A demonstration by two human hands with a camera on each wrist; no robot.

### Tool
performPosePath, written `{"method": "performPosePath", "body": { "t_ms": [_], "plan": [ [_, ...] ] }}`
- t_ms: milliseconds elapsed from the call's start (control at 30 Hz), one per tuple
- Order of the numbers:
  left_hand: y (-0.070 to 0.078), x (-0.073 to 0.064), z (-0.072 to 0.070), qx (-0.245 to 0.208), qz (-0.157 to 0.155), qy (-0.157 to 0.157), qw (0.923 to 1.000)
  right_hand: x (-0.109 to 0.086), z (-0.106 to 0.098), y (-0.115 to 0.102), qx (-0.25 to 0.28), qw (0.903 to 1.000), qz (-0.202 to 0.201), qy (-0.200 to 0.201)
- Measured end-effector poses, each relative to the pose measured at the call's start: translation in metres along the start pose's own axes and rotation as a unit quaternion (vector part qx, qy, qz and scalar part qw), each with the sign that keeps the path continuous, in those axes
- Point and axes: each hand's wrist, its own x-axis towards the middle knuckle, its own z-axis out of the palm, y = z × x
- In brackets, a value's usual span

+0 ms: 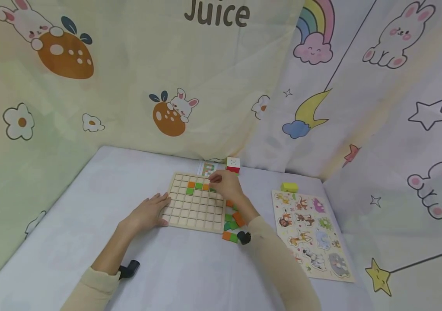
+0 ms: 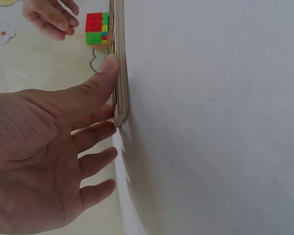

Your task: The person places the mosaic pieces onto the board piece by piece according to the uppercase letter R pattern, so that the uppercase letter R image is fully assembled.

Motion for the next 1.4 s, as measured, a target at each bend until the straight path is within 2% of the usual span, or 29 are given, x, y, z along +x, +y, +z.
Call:
{"method": "performPosePath", "body": {
  "t_ms": [267, 400, 600, 933, 1133, 1400],
  "plan": [
    [0.000, 0.000, 0.000, -0.004, 0.002, -0.002, 1.0000, -0.012, -0.013, 0.005, -0.032, 0.9993, 0.013, -0.012],
    [-0.001, 0.001, 0.001, -0.005, 0.001, -0.003, 1.0000, -0.018, -0.016, 0.012, -0.048, 0.9982, 0.034, -0.015],
    [-0.001, 0.001, 0.003, -0.007, -0.003, -0.006, 1.0000, -0.028, -0.022, 0.021, -0.054, 0.9977, 0.037, -0.016],
    [0.001, -0.002, 0.001, -0.009, -0.003, -0.004, 0.9999, -0.042, -0.031, 0.042, -0.067, 0.9938, 0.065, -0.061],
    [0.002, -0.002, 0.000, -0.012, -0.002, -0.001, 0.9999, -0.049, -0.037, 0.052, -0.070, 0.9922, 0.073, -0.073],
    [0.000, 0.000, 0.003, -0.003, 0.003, 0.006, 1.0000, -0.056, -0.043, 0.067, -0.079, 0.9917, 0.055, -0.085]
  ]
}}
